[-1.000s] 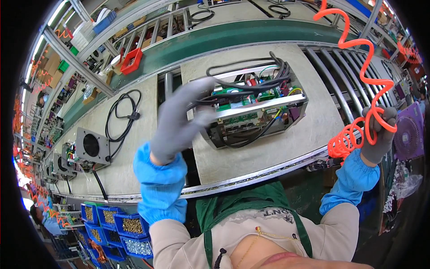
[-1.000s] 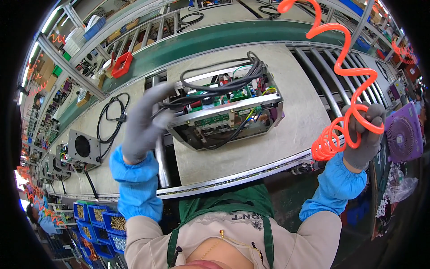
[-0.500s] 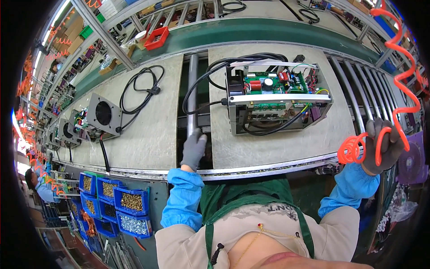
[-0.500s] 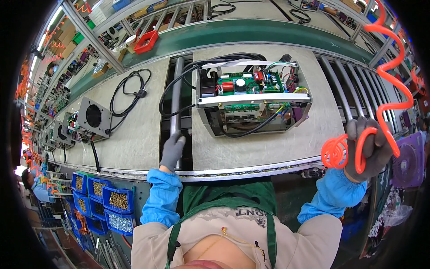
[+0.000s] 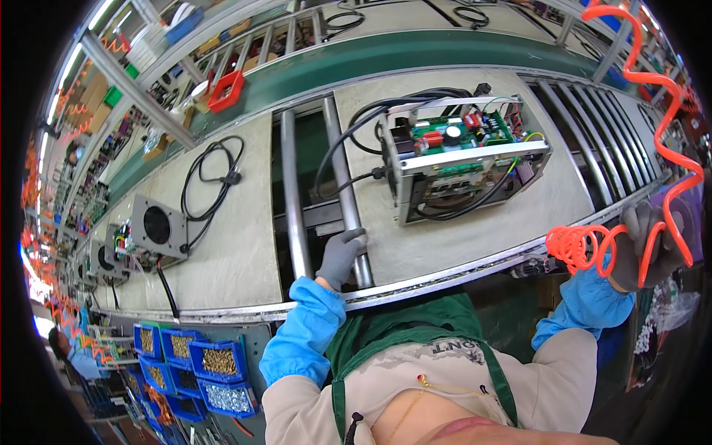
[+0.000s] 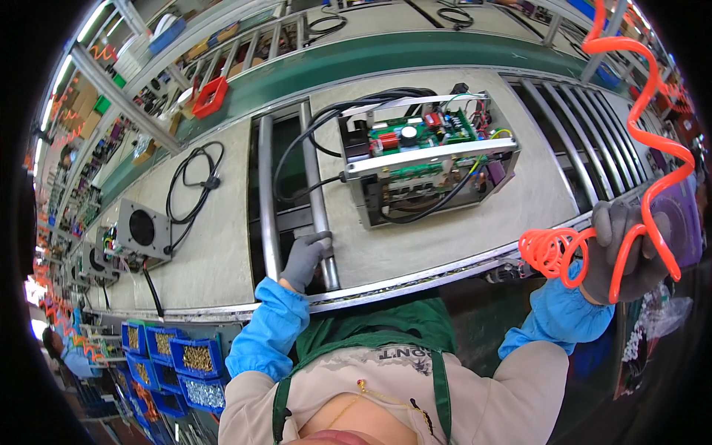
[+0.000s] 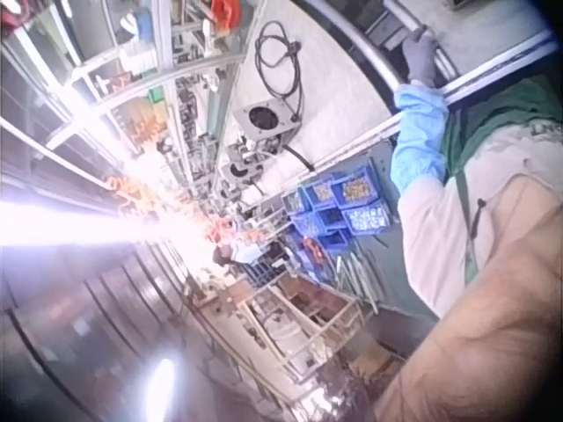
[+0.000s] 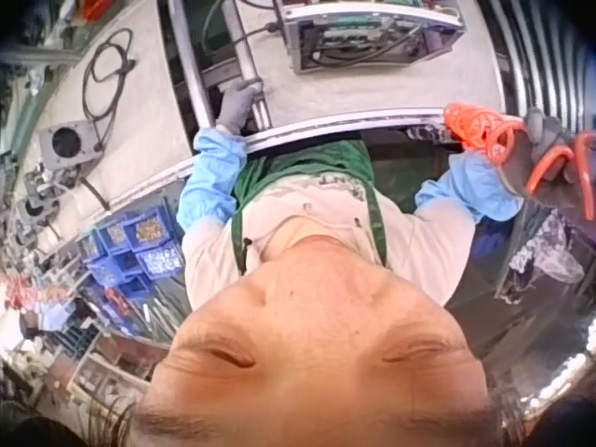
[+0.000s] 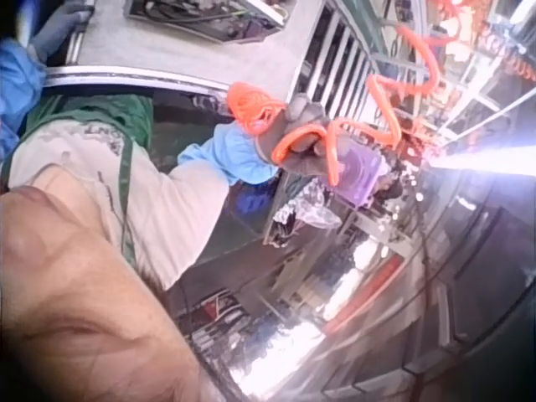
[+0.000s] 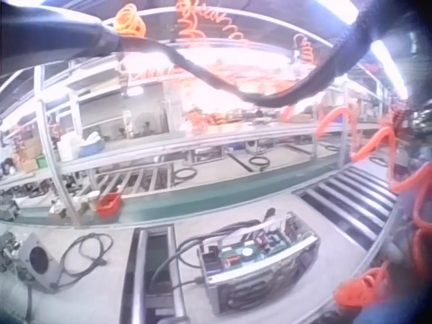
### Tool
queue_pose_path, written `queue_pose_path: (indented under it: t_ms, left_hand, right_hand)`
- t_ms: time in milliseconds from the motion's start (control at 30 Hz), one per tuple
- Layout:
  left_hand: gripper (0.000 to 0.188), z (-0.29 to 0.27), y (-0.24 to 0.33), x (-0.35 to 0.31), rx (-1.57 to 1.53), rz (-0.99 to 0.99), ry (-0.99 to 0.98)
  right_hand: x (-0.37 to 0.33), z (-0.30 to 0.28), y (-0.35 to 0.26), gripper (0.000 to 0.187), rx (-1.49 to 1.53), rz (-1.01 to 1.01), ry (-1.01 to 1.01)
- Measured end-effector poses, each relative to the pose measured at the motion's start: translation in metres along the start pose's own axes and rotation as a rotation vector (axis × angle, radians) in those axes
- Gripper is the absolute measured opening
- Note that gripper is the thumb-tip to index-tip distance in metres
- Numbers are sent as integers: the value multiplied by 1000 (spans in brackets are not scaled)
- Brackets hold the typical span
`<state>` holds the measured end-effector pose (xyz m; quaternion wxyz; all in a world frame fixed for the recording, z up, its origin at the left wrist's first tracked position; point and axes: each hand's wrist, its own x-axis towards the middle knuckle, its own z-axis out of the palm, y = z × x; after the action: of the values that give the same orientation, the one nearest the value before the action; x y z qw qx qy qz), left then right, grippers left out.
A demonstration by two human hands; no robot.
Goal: Assembling and wiring an electronic power supply unit on a production line.
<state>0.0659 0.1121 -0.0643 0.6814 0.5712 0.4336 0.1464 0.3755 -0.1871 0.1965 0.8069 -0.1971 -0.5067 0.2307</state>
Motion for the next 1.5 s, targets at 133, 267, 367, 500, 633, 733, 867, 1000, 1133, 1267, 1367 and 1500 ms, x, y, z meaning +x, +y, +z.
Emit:
queue_pose_path:
  t_ms: [133, 267, 367, 500, 633, 733, 867, 1000, 1133, 1267, 1367, 1500]
  left_hand:
    - [43, 79, 22, 20, -116, 17, -227]
    - [46, 182, -7, 74, -211, 42, -508]
    - [46, 242, 33, 34, -62, 48, -926]
    - [46, 195, 59, 1, 249, 325, -1013]
    - [42, 45, 19, 25, -52, 57, -456]
    - [38, -64, 1, 5, -394, 38, -24]
    - [14, -263, -66, -22, -471, 576, 459]
    - [54, -370, -51, -60, -552, 370, 1352]
    - [66, -431, -41, -56, 124, 548, 1270]
    - [63, -460, -26, -51, -7, 459, 1260]
    - [53, -404, 11, -23, 39, 203, 1272]
    - [51, -403, -28, -31, 100, 463, 1267]
  right_hand:
    - [-13, 0, -17, 23, -217, -41, 37]
    - [-17, 17, -13, 28, -447, -40, 68]
    - [-12, 42, 3, 14, -1027, 70, 183]
    - [6, 61, 38, 18, -1454, 88, -45]
    - [-9, 64, 83, 13, -1251, 317, -267]
    - [-44, 59, 146, 12, -1133, 486, -454]
    - [-114, 53, 216, 18, -1318, 727, -801]
    - [-156, 63, 247, 21, -1387, 902, -986]
    - [-161, 62, 255, 22, -1298, 1027, -800]
    - [-166, 65, 254, 23, -1302, 1052, -644]
    - [-176, 60, 254, 23, -1417, 999, -561]
    - [-172, 71, 258, 23, -1419, 950, -601]
